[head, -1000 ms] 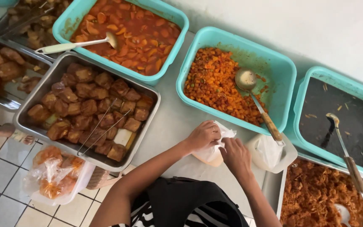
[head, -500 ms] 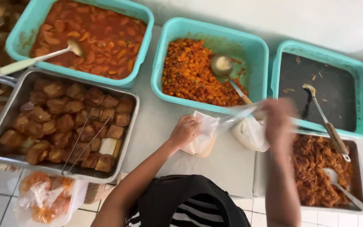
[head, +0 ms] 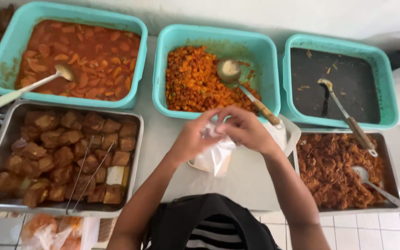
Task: The person scoops various food items like tofu, potatoes, and noodles from large containers into plastic bags and ties them closed.
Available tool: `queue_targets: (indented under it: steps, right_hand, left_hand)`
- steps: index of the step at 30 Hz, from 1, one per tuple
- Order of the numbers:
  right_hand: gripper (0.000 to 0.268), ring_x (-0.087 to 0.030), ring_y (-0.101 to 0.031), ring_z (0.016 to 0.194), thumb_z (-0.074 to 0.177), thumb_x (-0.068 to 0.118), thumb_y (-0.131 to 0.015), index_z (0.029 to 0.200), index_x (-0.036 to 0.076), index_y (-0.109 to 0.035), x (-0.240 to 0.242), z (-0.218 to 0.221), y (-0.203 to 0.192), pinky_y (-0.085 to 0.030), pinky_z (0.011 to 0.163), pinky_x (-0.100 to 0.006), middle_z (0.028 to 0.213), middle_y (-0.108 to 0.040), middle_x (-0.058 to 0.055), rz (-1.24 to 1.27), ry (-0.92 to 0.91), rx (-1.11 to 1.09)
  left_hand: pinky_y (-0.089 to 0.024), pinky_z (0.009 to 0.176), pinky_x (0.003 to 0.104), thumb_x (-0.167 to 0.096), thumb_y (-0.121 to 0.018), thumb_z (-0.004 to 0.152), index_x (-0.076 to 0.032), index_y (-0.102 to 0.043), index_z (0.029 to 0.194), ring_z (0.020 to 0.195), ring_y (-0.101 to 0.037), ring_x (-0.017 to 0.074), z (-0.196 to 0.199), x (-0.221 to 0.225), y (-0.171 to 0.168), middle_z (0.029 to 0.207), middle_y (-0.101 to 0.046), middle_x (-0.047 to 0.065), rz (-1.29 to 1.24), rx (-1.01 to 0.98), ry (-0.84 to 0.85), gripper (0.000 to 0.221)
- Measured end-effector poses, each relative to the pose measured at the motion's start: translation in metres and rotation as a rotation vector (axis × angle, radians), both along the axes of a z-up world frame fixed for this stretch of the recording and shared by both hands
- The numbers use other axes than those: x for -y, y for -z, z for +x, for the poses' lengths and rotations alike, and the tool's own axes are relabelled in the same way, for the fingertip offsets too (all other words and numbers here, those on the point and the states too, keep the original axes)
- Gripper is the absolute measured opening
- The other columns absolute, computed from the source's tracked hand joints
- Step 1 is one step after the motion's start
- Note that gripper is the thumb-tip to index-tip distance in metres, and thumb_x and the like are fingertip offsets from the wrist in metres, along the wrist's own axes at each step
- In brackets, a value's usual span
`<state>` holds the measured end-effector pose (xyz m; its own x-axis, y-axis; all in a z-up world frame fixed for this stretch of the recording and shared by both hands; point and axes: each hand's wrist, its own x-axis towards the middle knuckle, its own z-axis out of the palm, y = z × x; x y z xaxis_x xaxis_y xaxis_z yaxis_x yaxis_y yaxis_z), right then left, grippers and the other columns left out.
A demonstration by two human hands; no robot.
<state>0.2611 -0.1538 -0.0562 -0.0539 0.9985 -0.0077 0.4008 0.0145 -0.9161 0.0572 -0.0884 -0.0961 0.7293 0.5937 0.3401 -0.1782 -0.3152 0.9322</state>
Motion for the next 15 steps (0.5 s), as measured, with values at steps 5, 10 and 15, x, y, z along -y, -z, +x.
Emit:
queue_targets:
  steps: [5,10,15]
  right_hand:
    - [0.081,-0.019,-0.069,0.090,0.101,0.068,-0.024,0.140,0.004,-0.054,0.003,0.023,0.000,-0.057,0.073,-0.030,0.102,-0.069,-0.015,0.013,0.077,-0.293]
    - [0.068,-0.030,-0.068,0.092,0.086,0.056,-0.060,0.131,0.005,-0.060,0.012,-0.015,-0.011,-0.054,0.084,-0.042,0.102,-0.069,-0.018,0.096,-0.031,-0.033]
    - [0.013,-0.017,-0.068,0.058,0.096,0.023,-0.070,0.105,0.018,-0.079,0.043,-0.023,-0.028,-0.058,0.065,-0.028,0.060,-0.069,0.000,0.249,0.211,0.224]
  left_hand:
    - [-0.052,0.055,0.016,-0.017,-0.086,0.085,-0.012,-0.071,0.112,0.059,-0.067,0.0050,-0.016,-0.006,0.017,0.077,-0.077,0.004,-0.253,0.002,-0.260,0.030]
    - [-0.049,0.055,0.019,-0.029,-0.085,0.086,-0.020,-0.072,0.104,0.058,-0.064,0.0049,-0.020,0.001,0.007,0.076,-0.078,-0.004,-0.086,-0.103,-0.274,0.024]
    - [-0.053,0.082,0.036,-0.028,-0.081,0.087,-0.009,-0.074,0.102,0.082,-0.069,0.0189,-0.042,0.009,0.027,0.087,-0.077,0.007,-0.100,-0.199,0.107,0.025]
